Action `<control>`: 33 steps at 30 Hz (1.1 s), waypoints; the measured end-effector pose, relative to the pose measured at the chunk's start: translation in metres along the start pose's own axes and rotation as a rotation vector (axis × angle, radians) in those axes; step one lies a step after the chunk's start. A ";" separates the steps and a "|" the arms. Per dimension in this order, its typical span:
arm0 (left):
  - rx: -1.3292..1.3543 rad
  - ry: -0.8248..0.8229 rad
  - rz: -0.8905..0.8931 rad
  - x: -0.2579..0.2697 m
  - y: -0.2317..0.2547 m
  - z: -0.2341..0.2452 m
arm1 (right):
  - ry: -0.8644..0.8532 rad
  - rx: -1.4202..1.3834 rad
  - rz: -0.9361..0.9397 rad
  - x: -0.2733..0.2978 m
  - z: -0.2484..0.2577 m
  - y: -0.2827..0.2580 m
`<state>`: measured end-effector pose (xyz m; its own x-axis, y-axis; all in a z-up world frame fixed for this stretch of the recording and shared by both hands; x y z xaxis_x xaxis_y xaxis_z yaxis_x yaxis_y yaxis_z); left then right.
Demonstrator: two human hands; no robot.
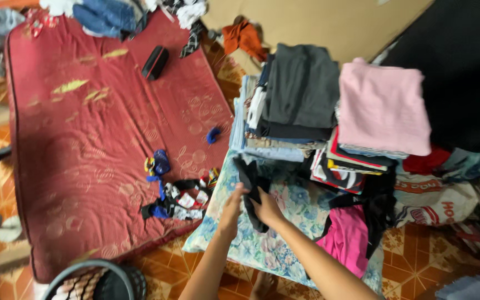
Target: The person folds various clean clothes including a denim jacket, patterned top, pink shirt, black shirt, and pink shorts. They pick up each item, fold it neatly, and place it on a growing stack on a small table.
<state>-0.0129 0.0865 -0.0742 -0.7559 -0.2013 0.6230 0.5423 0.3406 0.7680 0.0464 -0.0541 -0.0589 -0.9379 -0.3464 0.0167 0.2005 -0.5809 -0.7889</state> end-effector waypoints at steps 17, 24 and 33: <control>0.355 -0.429 -0.375 0.052 0.384 -0.102 | 0.153 -1.278 -0.014 -0.147 0.273 -0.191; 0.048 -0.544 -0.388 -0.044 0.374 -0.186 | 0.547 -1.344 -0.317 -0.155 0.274 -0.064; -0.138 -0.213 -0.298 -0.113 0.284 -0.131 | 0.580 -0.903 -0.624 -0.122 0.193 0.025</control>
<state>0.2742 0.0854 0.0930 -0.9391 -0.0730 0.3357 0.3204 0.1661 0.9326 0.2207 -0.1684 0.0384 -0.8357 0.3169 0.4485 -0.3759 0.2654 -0.8878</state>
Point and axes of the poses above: each hand's wrist, its own x-axis away from the middle knuckle, its own z-axis out of the back of the hand, y = z × x, the point moved 9 cm from there along -x, towards the middle knuckle, and after that the axes turned 5 degrees about z, right-handed, at the moved point
